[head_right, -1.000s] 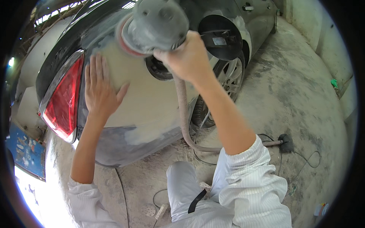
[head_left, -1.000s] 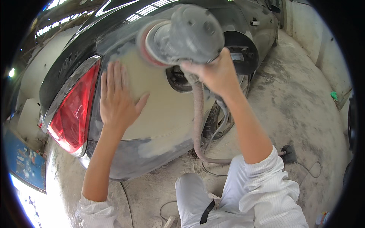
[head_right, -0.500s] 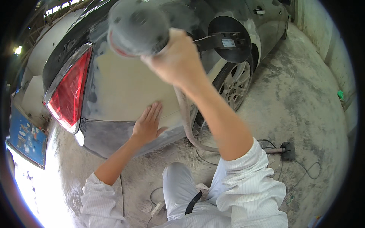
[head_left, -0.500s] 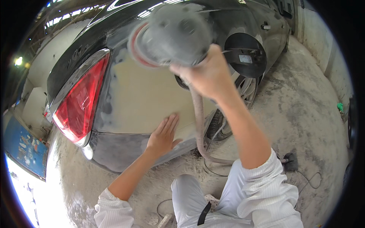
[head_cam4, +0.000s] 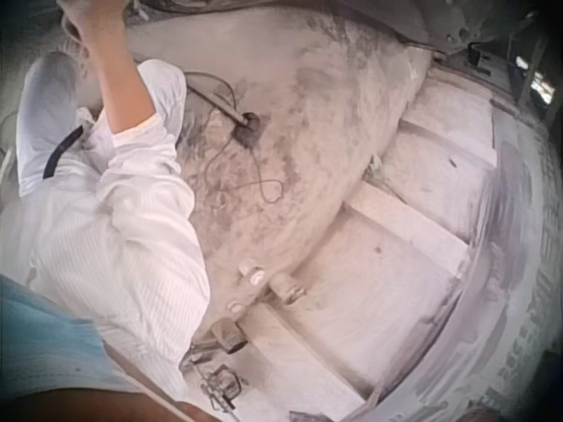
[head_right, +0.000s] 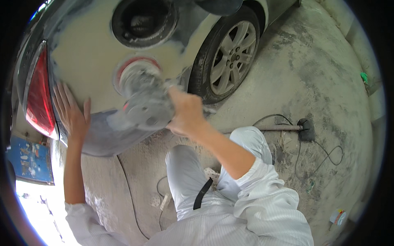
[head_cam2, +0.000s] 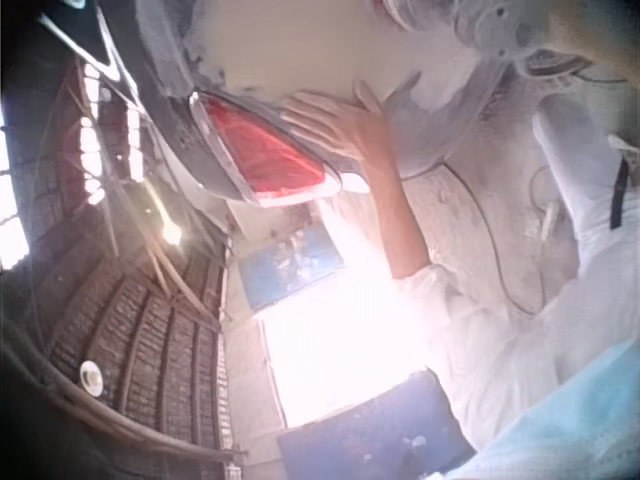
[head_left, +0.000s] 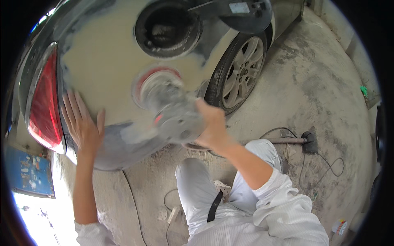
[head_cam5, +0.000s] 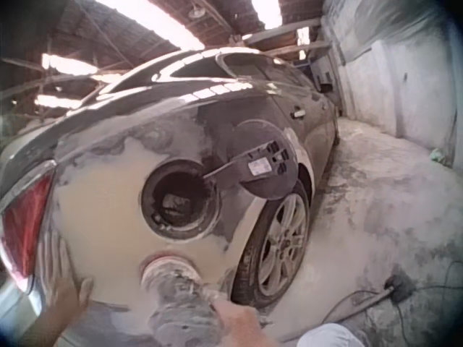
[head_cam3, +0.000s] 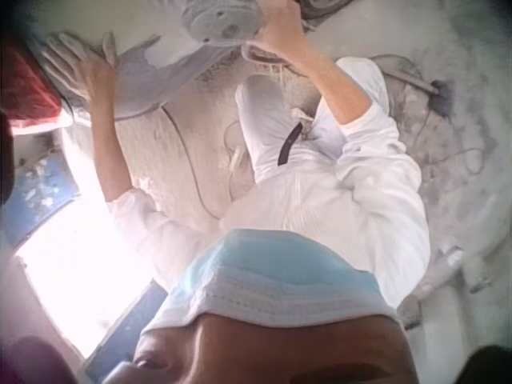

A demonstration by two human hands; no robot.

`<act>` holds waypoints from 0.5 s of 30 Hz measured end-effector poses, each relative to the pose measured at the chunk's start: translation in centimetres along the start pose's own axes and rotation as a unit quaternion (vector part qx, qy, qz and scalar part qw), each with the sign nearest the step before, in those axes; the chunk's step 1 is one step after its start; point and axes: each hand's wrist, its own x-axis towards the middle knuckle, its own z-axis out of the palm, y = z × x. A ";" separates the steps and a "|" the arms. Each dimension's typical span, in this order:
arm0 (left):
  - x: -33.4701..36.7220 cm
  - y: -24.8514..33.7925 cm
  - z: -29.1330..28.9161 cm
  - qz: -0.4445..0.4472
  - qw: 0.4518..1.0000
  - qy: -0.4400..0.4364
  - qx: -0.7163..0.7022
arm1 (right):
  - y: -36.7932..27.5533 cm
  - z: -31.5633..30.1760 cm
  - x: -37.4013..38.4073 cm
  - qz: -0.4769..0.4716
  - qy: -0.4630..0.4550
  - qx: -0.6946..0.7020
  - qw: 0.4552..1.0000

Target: The person uses an orbital sander to sand the rear quarter panel of a dark-colored car. They move the sander in circular motions across the panel, occasionally pausing to wipe the surface with their hand.

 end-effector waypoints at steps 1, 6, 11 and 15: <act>2.1 0.6 0.3 -0.018 1.000 0.019 0.002 | 1.6 -1.0 0.1 -0.004 0.007 -0.001 1.000; 10.2 4.7 1.5 -0.012 0.992 0.081 0.096 | 7.3 -4.6 1.1 0.017 0.104 0.100 0.989; 11.6 5.6 1.7 -0.002 0.990 0.108 0.092 | 6.4 -1.7 -0.4 0.032 0.125 0.181 0.975; 9.8 4.3 1.8 0.023 0.995 0.090 0.040 | 2.0 5.6 -3.5 0.016 0.091 0.138 0.986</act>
